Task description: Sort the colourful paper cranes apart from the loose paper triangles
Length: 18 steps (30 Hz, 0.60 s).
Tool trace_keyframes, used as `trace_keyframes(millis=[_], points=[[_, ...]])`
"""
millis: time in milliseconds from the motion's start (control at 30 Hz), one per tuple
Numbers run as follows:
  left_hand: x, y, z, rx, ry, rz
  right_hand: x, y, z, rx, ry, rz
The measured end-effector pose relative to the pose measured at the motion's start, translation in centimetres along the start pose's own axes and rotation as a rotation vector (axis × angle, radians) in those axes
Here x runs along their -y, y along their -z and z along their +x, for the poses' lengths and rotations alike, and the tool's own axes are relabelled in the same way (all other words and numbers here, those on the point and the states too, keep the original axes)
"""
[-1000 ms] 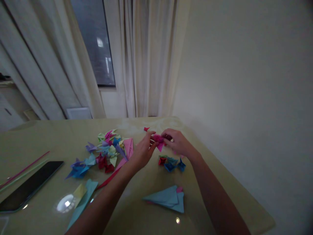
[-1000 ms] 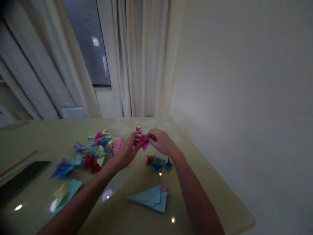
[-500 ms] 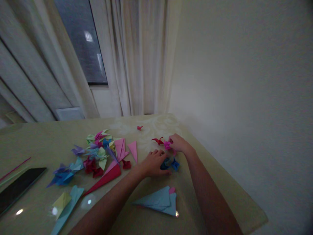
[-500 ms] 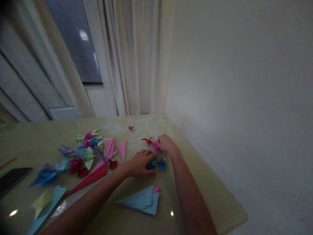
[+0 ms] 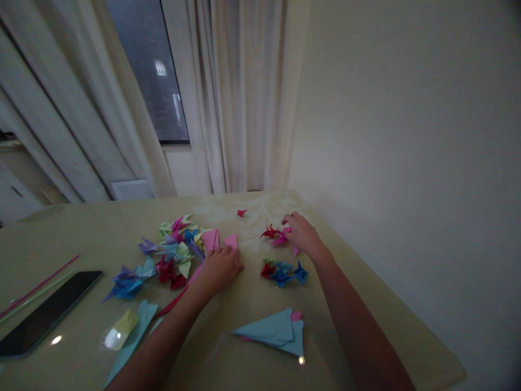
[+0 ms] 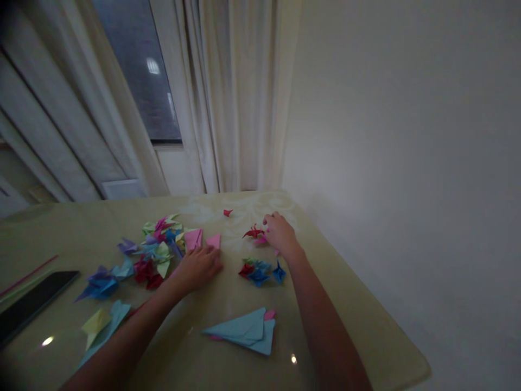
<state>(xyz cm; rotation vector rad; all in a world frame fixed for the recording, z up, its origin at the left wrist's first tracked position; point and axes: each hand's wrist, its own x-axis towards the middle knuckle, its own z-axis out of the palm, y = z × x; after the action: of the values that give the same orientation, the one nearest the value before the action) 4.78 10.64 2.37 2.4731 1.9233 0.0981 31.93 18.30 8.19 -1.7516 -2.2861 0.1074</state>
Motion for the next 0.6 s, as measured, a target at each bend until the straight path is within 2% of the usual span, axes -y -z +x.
trace_keyframes(millis=[100, 200, 267, 367, 500, 600], points=[[2.2, 0.8, 0.4, -0.044, -0.014, -0.089, 1.6, 1.4, -0.8, -0.024, 0.062, 0.026], [5.4, 2.2, 0.3, -0.089, 0.123, -0.061, 2.9, 2.6, -1.6, -0.027, 0.093, 0.045], [7.6, 2.6, -0.1, -0.056, 0.182, -0.030, 3.4, 3.0, -1.9, -0.036, 0.112, 0.057], [10.1, 2.4, -0.7, 0.008, 0.137, -0.053, 3.9, 3.0, -2.1, -0.056, 0.166, 0.052], [11.3, 2.8, -0.6, 0.018, 0.125, -0.072, 4.5, 3.1, -2.4, -0.061, 0.231, 0.043], [10.6, 5.1, -0.6, -0.052, 0.119, -0.069, 5.4, 3.7, -3.0, -0.100, 0.251, 0.100]])
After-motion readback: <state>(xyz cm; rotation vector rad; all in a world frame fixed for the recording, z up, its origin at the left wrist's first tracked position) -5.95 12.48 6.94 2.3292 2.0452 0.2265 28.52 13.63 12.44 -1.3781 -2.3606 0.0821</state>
